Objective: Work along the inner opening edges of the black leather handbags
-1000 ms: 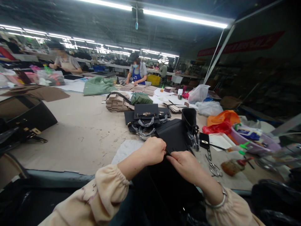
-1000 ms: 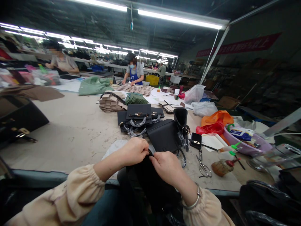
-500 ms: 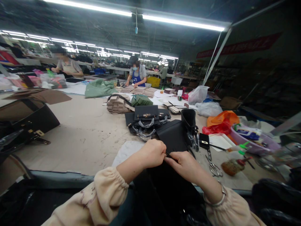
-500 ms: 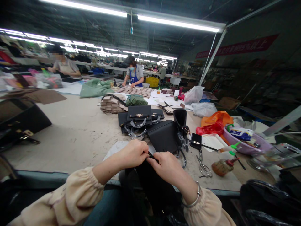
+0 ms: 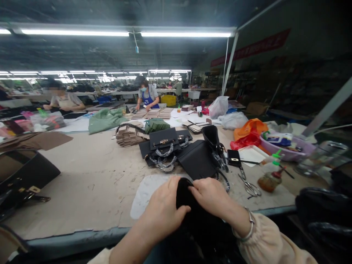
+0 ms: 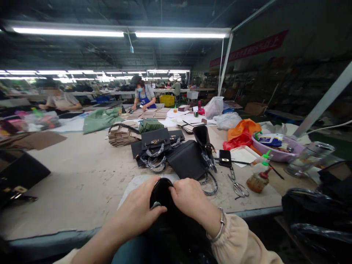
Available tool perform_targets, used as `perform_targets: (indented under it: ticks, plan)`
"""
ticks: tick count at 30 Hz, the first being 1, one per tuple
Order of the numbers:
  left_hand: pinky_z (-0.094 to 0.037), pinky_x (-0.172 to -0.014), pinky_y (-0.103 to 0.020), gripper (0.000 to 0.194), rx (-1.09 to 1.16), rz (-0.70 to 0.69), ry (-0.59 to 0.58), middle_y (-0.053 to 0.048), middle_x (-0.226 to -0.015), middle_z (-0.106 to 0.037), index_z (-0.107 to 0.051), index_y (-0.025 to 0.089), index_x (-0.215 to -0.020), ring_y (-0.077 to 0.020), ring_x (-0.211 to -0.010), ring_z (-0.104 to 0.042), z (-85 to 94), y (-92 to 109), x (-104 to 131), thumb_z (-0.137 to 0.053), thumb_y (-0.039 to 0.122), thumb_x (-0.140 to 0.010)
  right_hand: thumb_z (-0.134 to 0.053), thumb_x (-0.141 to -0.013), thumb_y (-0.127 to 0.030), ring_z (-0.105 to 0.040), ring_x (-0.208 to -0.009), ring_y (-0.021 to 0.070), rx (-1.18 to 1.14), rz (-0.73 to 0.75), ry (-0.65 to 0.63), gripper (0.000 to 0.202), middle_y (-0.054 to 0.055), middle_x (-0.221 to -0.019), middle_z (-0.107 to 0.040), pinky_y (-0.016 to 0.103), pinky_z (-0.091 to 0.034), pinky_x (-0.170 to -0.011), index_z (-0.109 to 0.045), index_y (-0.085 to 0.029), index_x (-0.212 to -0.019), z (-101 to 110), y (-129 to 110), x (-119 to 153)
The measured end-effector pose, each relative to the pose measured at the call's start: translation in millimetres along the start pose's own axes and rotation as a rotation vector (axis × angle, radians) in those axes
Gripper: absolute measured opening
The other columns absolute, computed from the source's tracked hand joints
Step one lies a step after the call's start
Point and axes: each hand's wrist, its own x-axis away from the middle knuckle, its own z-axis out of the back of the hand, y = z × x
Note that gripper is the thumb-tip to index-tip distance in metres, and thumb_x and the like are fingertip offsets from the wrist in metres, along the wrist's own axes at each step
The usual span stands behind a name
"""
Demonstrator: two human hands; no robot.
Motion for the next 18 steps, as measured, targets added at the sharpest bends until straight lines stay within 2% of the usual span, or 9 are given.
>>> perform_targets:
  ticks: [3, 5, 10, 12, 15, 18]
  plan:
    - [-0.043, -0.098, -0.038, 0.074, 0.015, 0.081, -0.1, -0.014, -0.132, -0.052, -0.025, 0.015, -0.142, -0.0259, -0.117, -0.053, -2.7, -6.1, 2.6, -0.056, 0.015, -0.074, -0.042, -0.091, -0.037, -0.067, -0.069, 0.0201, 0.0, -0.012, -0.002, 0.037, 0.007, -0.072, -0.071, 0.027, -0.039, -0.059, -0.068, -0.02, -0.072, 3.3, -2.3, 1.9]
    - [-0.046, -0.093, -0.037, 0.074, 0.045, 0.09, -0.145, -0.01, -0.125, -0.059, -0.02, 0.019, -0.144, -0.0237, -0.11, -0.058, 4.9, -13.0, -2.3, -0.048, 0.01, -0.076, -0.043, -0.09, -0.038, -0.067, -0.069, 0.0206, 0.004, -0.014, -0.009, 0.037, 0.008, -0.07, -0.071, 0.027, -0.039, -0.058, -0.068, -0.02, -0.071, 6.0, -2.5, 5.3]
    - [-0.047, -0.091, -0.034, 0.069, 0.083, 0.057, -0.216, -0.004, -0.118, -0.063, -0.029, 0.027, -0.138, -0.0191, -0.105, -0.06, 29.6, -30.0, -20.2, -0.047, 0.006, -0.075, -0.041, -0.091, -0.037, -0.067, -0.068, 0.0212, 0.003, -0.037, 0.02, 0.036, 0.009, -0.071, -0.071, 0.028, -0.041, -0.058, -0.068, -0.019, -0.073, 6.1, -6.3, 13.3]
    - [-0.047, -0.091, -0.034, 0.061, 0.049, 0.05, -0.165, -0.004, -0.119, -0.061, -0.037, 0.026, -0.131, -0.0191, -0.105, -0.059, 29.7, -30.4, -22.8, -0.051, 0.007, -0.074, -0.042, -0.09, -0.035, -0.067, -0.068, 0.0216, -0.003, -0.063, 0.033, 0.035, 0.009, -0.071, -0.071, 0.028, -0.041, -0.059, -0.068, -0.02, -0.074, 3.4, -9.7, 13.8]
    - [-0.044, -0.094, -0.037, 0.04, -0.084, -0.006, -0.028, -0.004, -0.116, -0.06, -0.051, 0.023, -0.111, -0.021, -0.107, -0.056, 19.9, -21.9, -20.5, -0.056, 0.009, -0.073, -0.042, -0.09, -0.034, -0.067, -0.067, 0.0219, -0.02, -0.079, 0.05, 0.033, 0.009, -0.071, -0.071, 0.028, -0.041, -0.057, -0.068, -0.02, -0.075, -0.2, -13.9, 12.8]
    - [-0.038, -0.101, -0.043, 0.029, -0.197, -0.078, 0.052, -0.004, -0.116, -0.058, -0.056, 0.023, -0.1, -0.0221, -0.108, -0.054, 9.1, -10.5, -17.5, -0.059, 0.011, -0.074, -0.042, -0.09, -0.034, -0.067, -0.066, 0.0212, -0.041, -0.071, 0.06, 0.033, 0.01, -0.071, -0.071, 0.027, -0.04, -0.056, -0.068, -0.018, -0.076, -1.2, -14.5, 12.4]
